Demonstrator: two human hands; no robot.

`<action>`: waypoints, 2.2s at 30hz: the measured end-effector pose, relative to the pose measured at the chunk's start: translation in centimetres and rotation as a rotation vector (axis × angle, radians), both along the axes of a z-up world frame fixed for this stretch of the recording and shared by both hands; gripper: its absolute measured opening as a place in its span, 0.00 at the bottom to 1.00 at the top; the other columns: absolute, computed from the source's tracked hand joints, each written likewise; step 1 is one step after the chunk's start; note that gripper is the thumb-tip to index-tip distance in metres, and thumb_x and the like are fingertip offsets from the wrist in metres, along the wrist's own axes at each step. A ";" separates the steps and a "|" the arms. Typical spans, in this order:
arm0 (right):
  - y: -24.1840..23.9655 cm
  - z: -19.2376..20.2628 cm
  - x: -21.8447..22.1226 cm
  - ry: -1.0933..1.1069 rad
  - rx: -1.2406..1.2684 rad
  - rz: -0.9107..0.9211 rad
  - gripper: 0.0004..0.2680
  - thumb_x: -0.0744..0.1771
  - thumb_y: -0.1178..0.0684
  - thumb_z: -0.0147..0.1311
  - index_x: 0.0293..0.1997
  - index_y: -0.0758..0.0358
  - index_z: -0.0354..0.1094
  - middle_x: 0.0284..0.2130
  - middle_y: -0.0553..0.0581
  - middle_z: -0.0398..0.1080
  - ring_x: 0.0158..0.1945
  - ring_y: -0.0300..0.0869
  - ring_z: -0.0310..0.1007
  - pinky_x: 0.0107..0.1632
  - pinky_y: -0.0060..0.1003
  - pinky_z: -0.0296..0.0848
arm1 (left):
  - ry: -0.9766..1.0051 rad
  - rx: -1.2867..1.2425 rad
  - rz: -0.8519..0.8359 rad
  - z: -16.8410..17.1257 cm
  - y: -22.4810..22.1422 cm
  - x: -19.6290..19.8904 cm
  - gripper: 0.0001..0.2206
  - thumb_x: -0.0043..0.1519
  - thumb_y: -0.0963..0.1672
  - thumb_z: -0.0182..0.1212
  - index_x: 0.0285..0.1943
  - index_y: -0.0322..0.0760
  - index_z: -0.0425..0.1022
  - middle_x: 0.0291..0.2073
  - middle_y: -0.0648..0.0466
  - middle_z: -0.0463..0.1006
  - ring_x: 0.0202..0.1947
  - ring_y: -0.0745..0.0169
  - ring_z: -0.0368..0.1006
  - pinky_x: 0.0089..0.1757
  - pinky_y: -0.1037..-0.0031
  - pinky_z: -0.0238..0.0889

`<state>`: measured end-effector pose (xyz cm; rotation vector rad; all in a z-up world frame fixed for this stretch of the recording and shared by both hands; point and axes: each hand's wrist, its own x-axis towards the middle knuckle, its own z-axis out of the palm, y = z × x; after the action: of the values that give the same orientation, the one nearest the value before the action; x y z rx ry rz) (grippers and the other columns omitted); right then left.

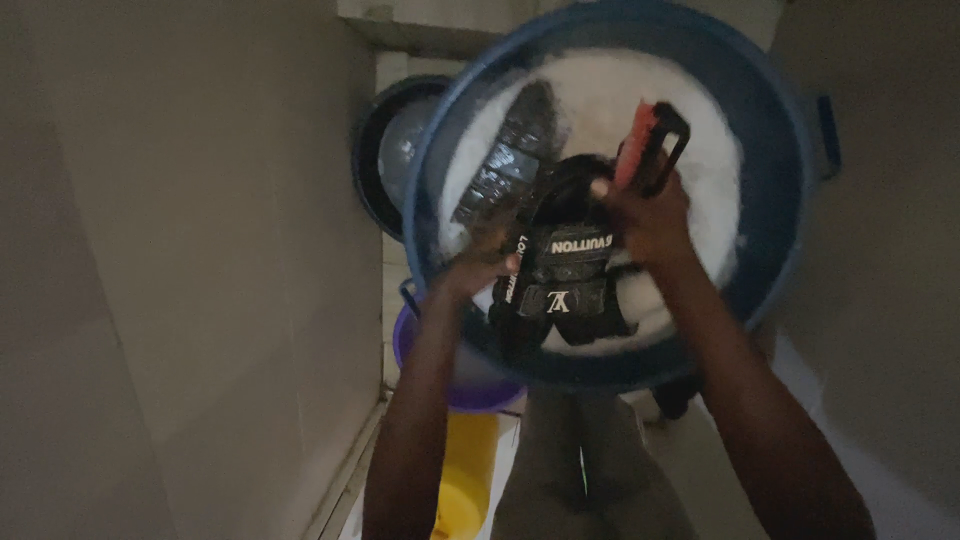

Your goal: Washing black sandals in a blue basin of soapy water using a scrub brush.

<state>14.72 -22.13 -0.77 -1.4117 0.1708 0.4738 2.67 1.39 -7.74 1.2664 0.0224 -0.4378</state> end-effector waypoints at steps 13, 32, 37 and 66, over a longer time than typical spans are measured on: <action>1.7 3.2 -0.3 -0.465 -0.628 0.416 0.23 0.74 0.38 0.50 0.76 0.64 0.60 0.44 0.82 0.75 0.47 0.81 0.74 0.48 0.72 0.70 | -0.014 0.022 0.306 3.6 -3.1 3.1 0.43 0.56 0.47 0.83 0.82 0.45 0.63 0.78 0.41 0.61 0.79 0.39 0.55 0.74 0.48 0.46; 4.5 4.0 -4.0 -0.251 -0.312 0.172 0.19 0.71 0.41 0.61 0.66 0.61 0.72 0.42 0.80 0.75 0.44 0.72 0.78 0.39 0.47 0.77 | 0.075 0.014 0.423 3.8 -1.2 2.8 0.43 0.56 0.43 0.84 0.81 0.36 0.62 0.74 0.34 0.65 0.73 0.34 0.65 0.66 0.48 0.63; 3.2 0.7 -1.5 -0.037 -0.416 0.136 0.23 0.69 0.30 0.62 0.56 0.62 0.75 0.41 0.69 0.76 0.46 0.62 0.78 0.42 0.50 0.75 | 0.151 -0.132 0.403 2.7 -1.0 -0.7 0.45 0.51 0.42 0.85 0.79 0.33 0.64 0.73 0.30 0.65 0.72 0.26 0.62 0.64 0.44 0.64; 0.3 5.4 -8.6 -0.042 -0.226 0.126 0.25 0.71 0.44 0.55 0.73 0.69 0.53 0.45 0.69 0.73 0.33 0.45 0.77 0.34 0.33 0.77 | 0.544 -1.066 0.835 4.8 -3.1 2.1 0.32 0.65 0.65 0.58 0.64 0.45 0.79 0.63 0.36 0.76 0.60 0.33 0.73 0.58 0.36 0.68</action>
<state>6.14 -21.79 4.60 -1.6596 0.1040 0.5412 4.72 -1.66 -2.98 0.0025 0.6673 -0.0059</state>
